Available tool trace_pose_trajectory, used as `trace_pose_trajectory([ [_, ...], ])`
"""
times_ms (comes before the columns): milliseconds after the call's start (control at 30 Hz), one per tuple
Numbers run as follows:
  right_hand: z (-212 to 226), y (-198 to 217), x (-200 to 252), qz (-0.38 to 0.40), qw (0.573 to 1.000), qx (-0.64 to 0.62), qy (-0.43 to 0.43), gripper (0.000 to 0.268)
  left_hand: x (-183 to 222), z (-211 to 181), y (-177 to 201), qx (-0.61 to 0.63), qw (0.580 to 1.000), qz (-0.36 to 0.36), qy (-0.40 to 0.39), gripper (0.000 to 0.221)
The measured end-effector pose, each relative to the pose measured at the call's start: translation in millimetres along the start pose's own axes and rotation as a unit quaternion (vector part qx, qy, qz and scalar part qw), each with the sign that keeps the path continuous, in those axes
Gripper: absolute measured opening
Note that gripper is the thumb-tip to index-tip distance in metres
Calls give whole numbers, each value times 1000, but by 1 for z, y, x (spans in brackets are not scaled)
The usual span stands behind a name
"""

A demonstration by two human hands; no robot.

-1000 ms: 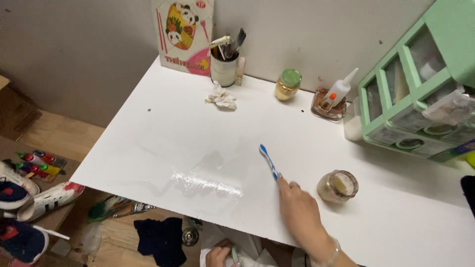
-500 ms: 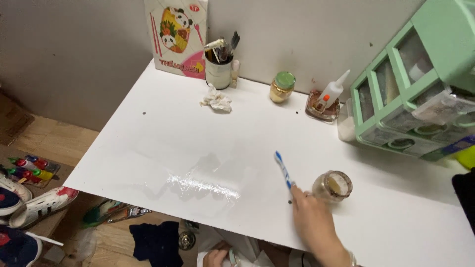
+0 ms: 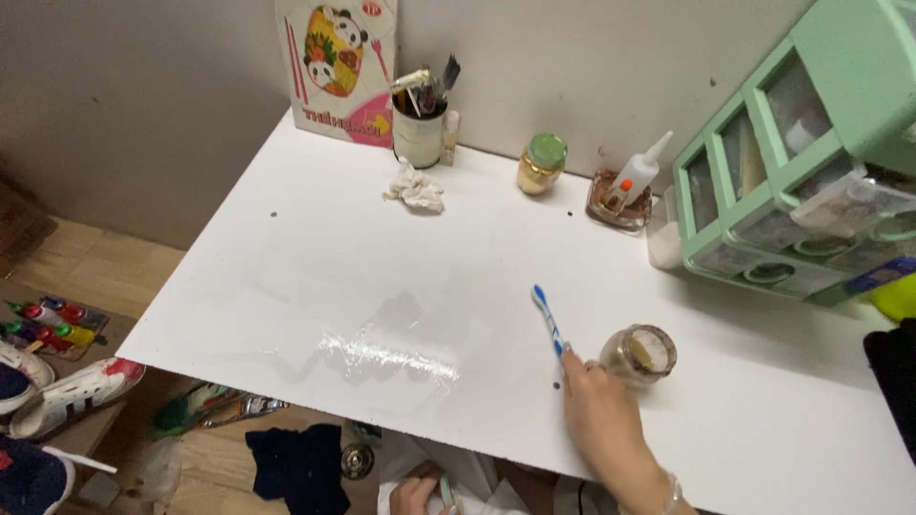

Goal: The person is cleaning a workbench surface by applying a substance from a jar using a toothbrush, scrubbing the area thoroughly, and then wiping it clean with a tissue.

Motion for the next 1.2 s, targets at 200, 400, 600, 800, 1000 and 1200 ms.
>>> trace_pose_trajectory([
  [200, 4, -2, -9, 32, 999, 3, -5, 31, 0, 12, -5, -15, 996, 75, 37, 75],
  [400, 14, -17, 9, 12, 998, 57, 32, 52, -5, 13, -4, 1, 1000, 29, 6, 55],
  [600, 13, -11, -10, -14, 998, 51, 16, 26, 2, 8, -4, 9, 1000, 6, 8, 72],
  [800, 33, -7, -67, -12, 999, -26, 37, 22, -4, 2, 1, 33, 999, 40, -1, 72],
  [1000, 52, 19, -85, 20, 999, -24, 29, 18, -7, 15, -6, 25, 998, 45, 28, 76],
  [1200, 47, 25, -84, 40, 998, -49, -10, 20, -1, 12, -4, 49, 998, 30, -20, 69],
])
Point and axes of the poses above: each hand's wrist, its own x-axis away from the middle knuckle, its own y-axis out of the back of the hand, z = x × y, the point moved 3 cm from there along -x, towards the middle knuckle, and after that the axes turned 10 degrees about -z, right-handed, at the moved point
